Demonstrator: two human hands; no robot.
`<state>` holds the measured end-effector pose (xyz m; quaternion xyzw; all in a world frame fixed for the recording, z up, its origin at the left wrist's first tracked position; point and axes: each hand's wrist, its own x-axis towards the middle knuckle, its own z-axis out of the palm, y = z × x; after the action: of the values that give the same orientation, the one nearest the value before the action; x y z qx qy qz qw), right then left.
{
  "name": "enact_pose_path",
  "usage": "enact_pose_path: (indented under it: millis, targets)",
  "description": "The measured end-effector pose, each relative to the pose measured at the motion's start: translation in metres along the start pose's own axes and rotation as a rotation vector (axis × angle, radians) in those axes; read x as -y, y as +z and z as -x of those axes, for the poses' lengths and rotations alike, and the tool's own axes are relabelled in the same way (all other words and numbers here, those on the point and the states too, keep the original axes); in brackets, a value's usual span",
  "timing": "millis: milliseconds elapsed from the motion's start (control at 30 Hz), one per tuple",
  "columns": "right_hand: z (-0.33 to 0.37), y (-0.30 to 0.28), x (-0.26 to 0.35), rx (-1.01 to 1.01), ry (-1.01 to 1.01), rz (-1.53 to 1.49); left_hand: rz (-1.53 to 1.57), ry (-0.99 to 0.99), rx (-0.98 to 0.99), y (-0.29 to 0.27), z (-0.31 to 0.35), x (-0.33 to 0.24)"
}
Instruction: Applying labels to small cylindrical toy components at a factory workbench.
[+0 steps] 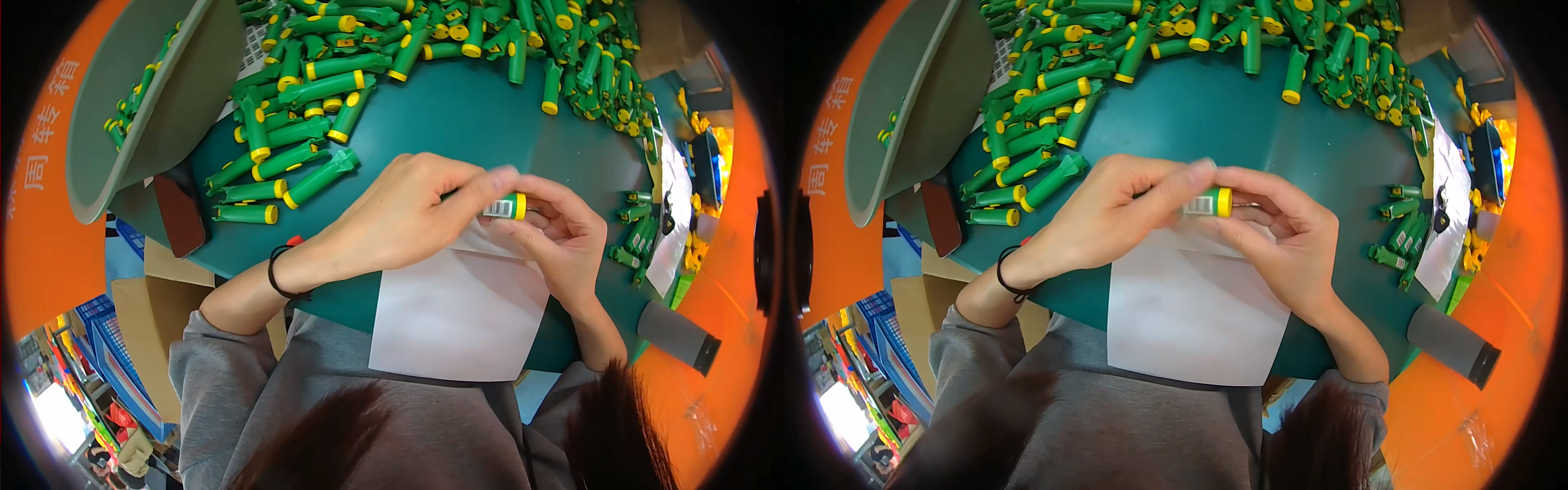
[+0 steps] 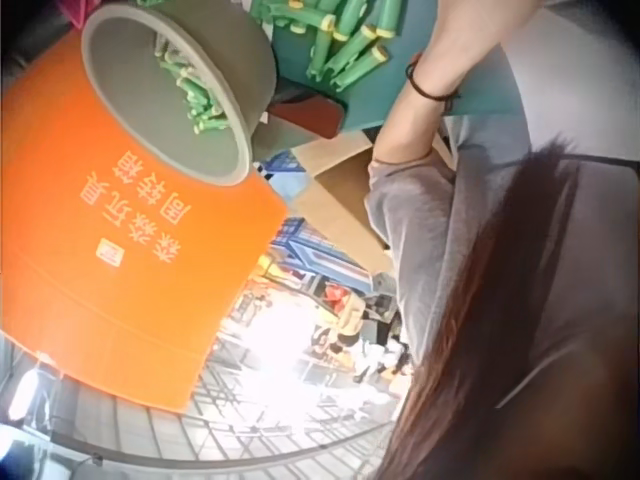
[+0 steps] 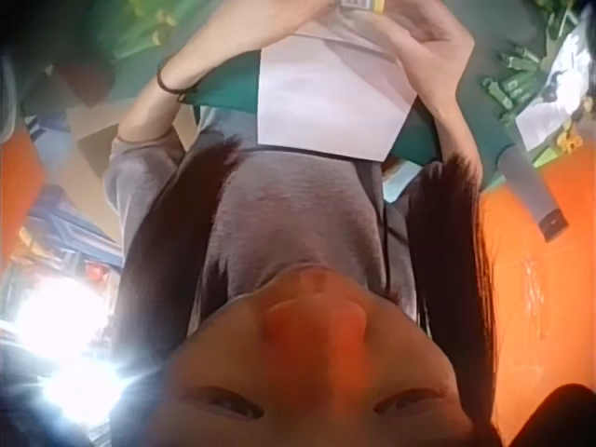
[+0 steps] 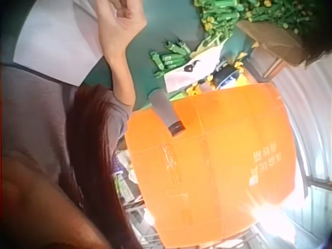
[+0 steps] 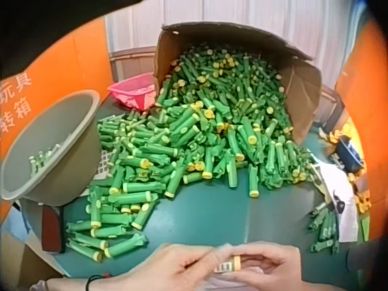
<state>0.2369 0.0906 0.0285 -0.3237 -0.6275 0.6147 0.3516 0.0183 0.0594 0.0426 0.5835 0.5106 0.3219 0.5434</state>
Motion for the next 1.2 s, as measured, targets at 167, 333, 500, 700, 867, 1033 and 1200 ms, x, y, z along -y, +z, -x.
enact_pose_path:
  millis: [167,333,500,700,867,1033,1200]
  targets:
    - [-0.011,-0.015,0.016,0.020,0.009,0.496,-0.216,0.433,-0.833,-0.059,0.034,-0.017]
    - [-0.011,-0.018,0.008,0.185,-0.077,1.030,-0.886,0.414,-1.364,-0.134,0.059,-0.026]
    - [-0.014,-0.016,0.003,0.117,0.259,0.562,-0.816,0.594,-0.460,-0.012,0.019,0.019]
    - [-0.017,-0.021,-0.001,0.116,0.332,0.372,-0.941,0.742,-0.382,0.011,0.010,0.055]
    - [-0.021,-0.021,0.002,0.113,0.384,0.366,-1.045,0.832,-0.415,0.010,0.010,0.054]
    - [-0.024,-0.020,0.004,0.104,0.416,0.342,-1.017,0.888,-0.442,0.009,0.007,0.054]
    - [-0.026,-0.020,0.002,0.130,0.280,0.483,-0.769,0.780,-0.450,0.012,0.001,0.055]
